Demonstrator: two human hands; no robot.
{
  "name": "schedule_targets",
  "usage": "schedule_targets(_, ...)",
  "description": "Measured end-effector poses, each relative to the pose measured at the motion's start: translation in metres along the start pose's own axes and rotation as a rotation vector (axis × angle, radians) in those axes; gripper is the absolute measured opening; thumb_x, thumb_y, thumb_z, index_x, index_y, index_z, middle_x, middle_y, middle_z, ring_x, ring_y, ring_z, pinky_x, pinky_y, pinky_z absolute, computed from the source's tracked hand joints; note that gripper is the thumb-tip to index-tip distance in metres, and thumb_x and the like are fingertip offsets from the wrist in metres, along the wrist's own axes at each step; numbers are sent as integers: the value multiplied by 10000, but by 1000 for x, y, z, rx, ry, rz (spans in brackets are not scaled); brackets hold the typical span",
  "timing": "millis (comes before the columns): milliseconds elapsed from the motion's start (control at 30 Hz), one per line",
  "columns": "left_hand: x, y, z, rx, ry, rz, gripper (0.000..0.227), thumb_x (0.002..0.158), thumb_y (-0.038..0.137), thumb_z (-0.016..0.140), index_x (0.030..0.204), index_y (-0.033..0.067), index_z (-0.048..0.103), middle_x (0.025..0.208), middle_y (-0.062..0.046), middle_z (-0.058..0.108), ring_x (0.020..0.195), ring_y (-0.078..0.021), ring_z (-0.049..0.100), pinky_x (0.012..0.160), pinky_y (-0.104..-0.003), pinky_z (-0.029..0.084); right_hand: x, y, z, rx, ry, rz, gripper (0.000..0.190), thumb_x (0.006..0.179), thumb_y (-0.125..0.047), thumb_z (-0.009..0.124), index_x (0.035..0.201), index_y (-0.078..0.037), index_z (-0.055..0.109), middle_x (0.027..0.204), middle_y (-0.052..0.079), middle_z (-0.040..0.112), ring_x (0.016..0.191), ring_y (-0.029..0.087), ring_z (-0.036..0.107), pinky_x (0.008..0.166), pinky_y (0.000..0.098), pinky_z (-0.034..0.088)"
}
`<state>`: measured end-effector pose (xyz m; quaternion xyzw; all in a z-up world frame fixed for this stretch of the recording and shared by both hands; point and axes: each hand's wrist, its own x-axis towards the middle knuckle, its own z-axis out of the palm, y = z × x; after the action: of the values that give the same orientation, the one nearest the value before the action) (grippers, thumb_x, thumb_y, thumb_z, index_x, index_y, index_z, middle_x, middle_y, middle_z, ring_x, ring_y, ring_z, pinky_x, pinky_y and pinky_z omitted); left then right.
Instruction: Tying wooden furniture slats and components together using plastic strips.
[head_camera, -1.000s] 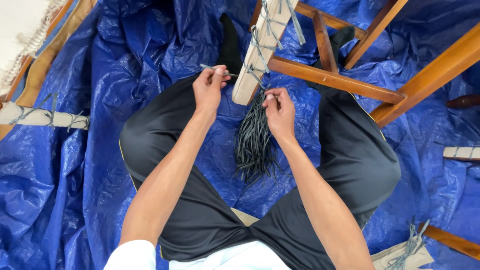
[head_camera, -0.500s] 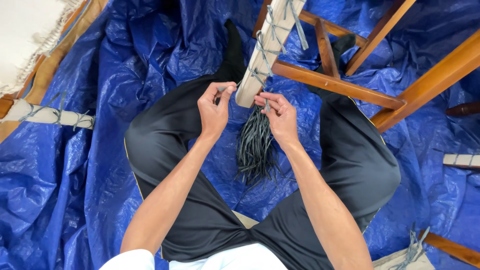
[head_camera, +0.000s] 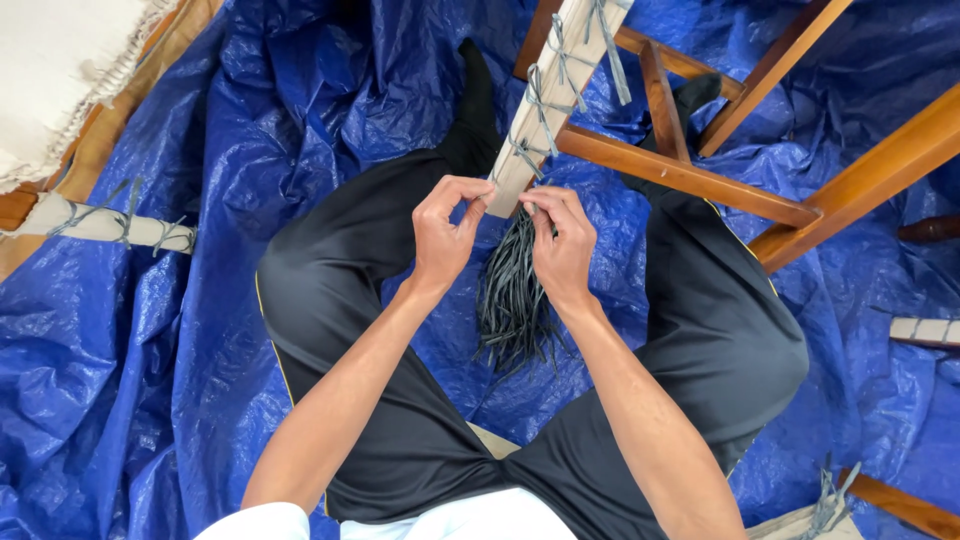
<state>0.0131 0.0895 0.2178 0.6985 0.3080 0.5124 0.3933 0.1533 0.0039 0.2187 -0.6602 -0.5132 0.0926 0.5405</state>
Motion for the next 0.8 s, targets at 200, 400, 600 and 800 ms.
schedule_targets(200,-1,-4,5,1,-2,-2,134,889,-56,767,1003,-4,720,998,-117,739,867,-212,724,781,-302,564,-1,-8,-4,-55,15,-93,124,988,53,691,1087,-18,710,1071,109,708,948,211,709,793,306,570)
schedule_targets(400,-3,-2,8,-5,0,-14,118,875,-51,782,959,-7,711,958,-114,729,866,-218,728,781,-301,565,4,-11,-1,-29,-42,-65,159,989,60,668,1118,-17,718,1093,111,725,950,200,728,802,298,587)
schedule_targets(600,-2,-20,2,-112,58,-126,50,934,-24,738,967,0,709,941,-73,732,847,-144,690,780,-272,553,-5,4,1,-6,69,-10,116,1045,6,656,1138,-18,720,1109,87,739,968,172,722,833,306,582)
schedule_targets(800,24,-44,-44,-286,272,-67,75,1079,-10,635,1019,10,596,968,-59,684,854,-101,614,817,-251,520,-67,96,-5,261,191,514,157,1039,-103,602,1162,-13,644,1118,51,694,941,137,720,677,267,593)
